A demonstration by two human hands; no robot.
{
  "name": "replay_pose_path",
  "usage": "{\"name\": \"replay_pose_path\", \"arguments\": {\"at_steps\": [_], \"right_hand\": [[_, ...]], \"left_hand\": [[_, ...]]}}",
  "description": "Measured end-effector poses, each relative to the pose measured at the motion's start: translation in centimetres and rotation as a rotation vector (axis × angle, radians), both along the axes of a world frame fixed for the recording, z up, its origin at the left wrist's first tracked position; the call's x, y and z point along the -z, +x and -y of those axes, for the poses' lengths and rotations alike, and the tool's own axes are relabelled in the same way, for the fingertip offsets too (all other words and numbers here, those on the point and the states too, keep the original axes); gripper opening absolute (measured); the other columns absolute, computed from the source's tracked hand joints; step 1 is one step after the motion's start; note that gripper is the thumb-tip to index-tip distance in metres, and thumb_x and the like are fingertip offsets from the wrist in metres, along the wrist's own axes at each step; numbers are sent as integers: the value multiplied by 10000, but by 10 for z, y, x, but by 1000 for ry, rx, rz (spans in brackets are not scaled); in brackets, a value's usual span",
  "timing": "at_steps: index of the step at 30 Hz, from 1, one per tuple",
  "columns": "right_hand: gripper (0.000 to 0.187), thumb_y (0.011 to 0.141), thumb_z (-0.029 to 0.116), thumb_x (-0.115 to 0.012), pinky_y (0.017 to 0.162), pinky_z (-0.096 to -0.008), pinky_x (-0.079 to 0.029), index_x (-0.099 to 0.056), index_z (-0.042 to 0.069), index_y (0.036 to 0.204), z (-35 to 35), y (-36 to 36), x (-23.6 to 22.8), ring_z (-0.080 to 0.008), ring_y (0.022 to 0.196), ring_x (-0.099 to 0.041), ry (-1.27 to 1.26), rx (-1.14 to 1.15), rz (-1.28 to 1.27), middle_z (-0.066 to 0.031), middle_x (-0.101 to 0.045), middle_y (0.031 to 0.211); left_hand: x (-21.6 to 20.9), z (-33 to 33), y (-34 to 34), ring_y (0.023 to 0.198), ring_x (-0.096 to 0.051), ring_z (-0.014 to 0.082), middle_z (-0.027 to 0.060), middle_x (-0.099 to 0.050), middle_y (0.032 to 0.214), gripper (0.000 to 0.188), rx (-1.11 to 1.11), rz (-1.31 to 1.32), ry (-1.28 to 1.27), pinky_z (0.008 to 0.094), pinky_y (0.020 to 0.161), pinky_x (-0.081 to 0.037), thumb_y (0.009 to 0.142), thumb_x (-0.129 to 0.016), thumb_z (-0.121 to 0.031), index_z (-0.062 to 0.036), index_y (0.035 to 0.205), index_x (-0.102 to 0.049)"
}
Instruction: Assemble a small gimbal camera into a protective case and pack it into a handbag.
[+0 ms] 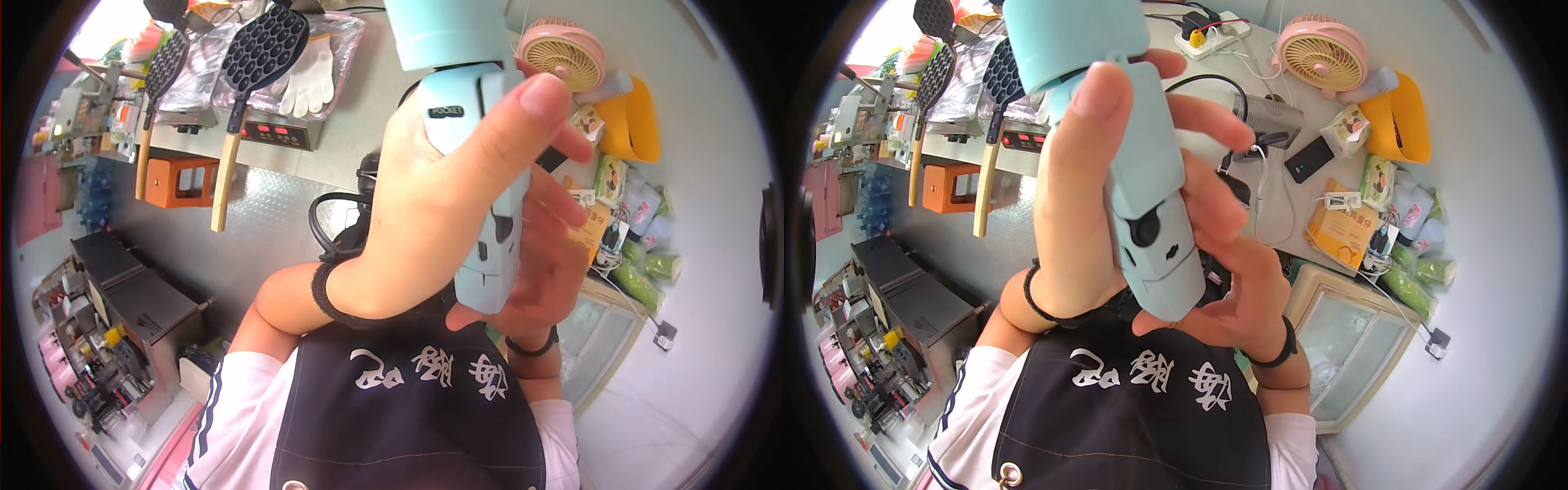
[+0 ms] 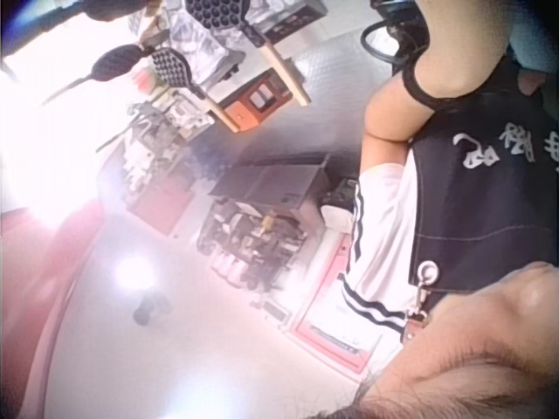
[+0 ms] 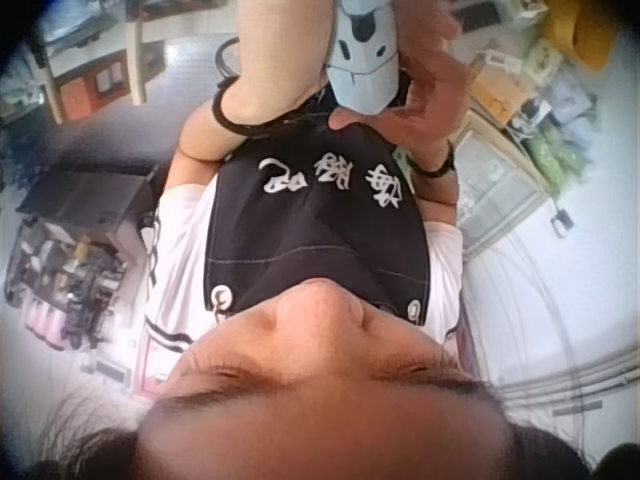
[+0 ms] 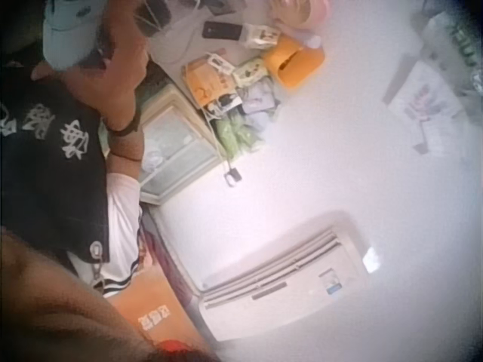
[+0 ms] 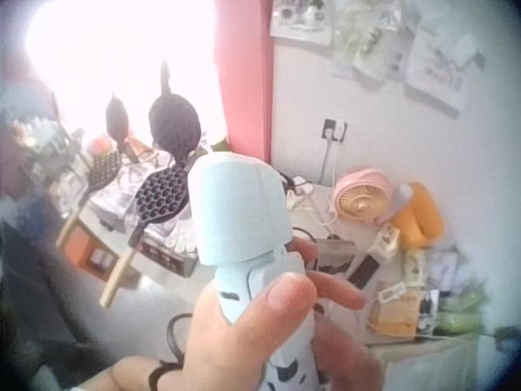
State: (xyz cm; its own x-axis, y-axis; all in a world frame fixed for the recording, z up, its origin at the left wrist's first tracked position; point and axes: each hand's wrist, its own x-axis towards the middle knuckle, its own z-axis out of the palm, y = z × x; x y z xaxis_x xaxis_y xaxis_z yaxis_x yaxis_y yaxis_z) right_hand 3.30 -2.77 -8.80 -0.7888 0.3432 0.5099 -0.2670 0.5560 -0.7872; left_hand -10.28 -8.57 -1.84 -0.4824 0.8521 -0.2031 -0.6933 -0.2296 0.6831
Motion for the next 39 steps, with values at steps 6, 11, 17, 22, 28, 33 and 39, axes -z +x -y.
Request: {"name": "replay_pose_path", "arguments": {"at_steps": [6, 11, 17, 22, 28, 33, 39], "right_hand": [[1070, 542, 207, -932, 978, -308, -438, -335, -78, 1382, 3, 0, -16, -205, 1159, -538, -418, -11, 174, -148, -550, 1268], [1052, 534, 272, -938, 962, -340, -445, -369, -77, 1347, 4, 5, 6, -235, 1165, -519, -272, 34, -56, -164, -520, 1286], [752, 683, 111, -840, 912, -341, -466, -367, -51, 1244, 14, -9, -13, -234, 1052, -598, -410, 214, -103, -176, -558, 1147], [661, 720, 44, -769, 822, -330, -483, -372, -4, 1246, 12, -16, -21, -210, 961, -587, -294, 307, -1, -164, -491, 1183], [401, 652, 77, -832, 684, -295, -446, -634, 105, 1000, 7, -4, -41, -226, 869, -520, 643, 568, 82, -88, -485, 1061], [345, 648, 72, -833, 655, -285, -421, -660, 117, 944, 12, -6, -49, -220, 817, -496, 688, 629, 33, -62, -477, 998], [348, 657, 49, -821, 650, -314, -418, -633, 65, 950, 11, -4, -56, -219, 769, -504, 515, 595, 77, -53, -498, 919]], "left_hand": [[8, -1, 4, 530, -611, 126, 97, -636, 776, 451, 9, -57, 99, 237, 470, -479, 881, -651, -414, 7, 1011, -556], [8, -6, 0, 565, -633, 173, 118, -642, 805, 496, 21, -67, 88, 258, 488, -496, 885, -631, -450, 15, 1042, -555], [16, -18, 0, 848, -672, 223, 129, -638, 1007, 533, -150, -110, 157, 315, 680, -543, 874, -646, -465, 3, 1113, -556], [6, -19, 2, 871, -664, 226, 127, -633, 1023, 529, -122, -5, 243, 321, 699, -538, 875, -646, -460, 2, 1117, -555], [0, -18, 3, 899, -655, 229, 125, -626, 1042, 525, -79, 11, 275, 329, 723, -532, 877, -646, -454, 2, 1121, -554], [-4, -19, 3, 922, -647, 232, 123, -620, 1058, 522, -42, 25, 293, 335, 742, -527, 878, -646, -449, 2, 1124, -553], [-9, -22, 6, 950, -637, 235, 120, -613, 1076, 518, -10, 37, 315, 343, 765, -521, 880, -646, -443, 1, 1129, -552]]}}
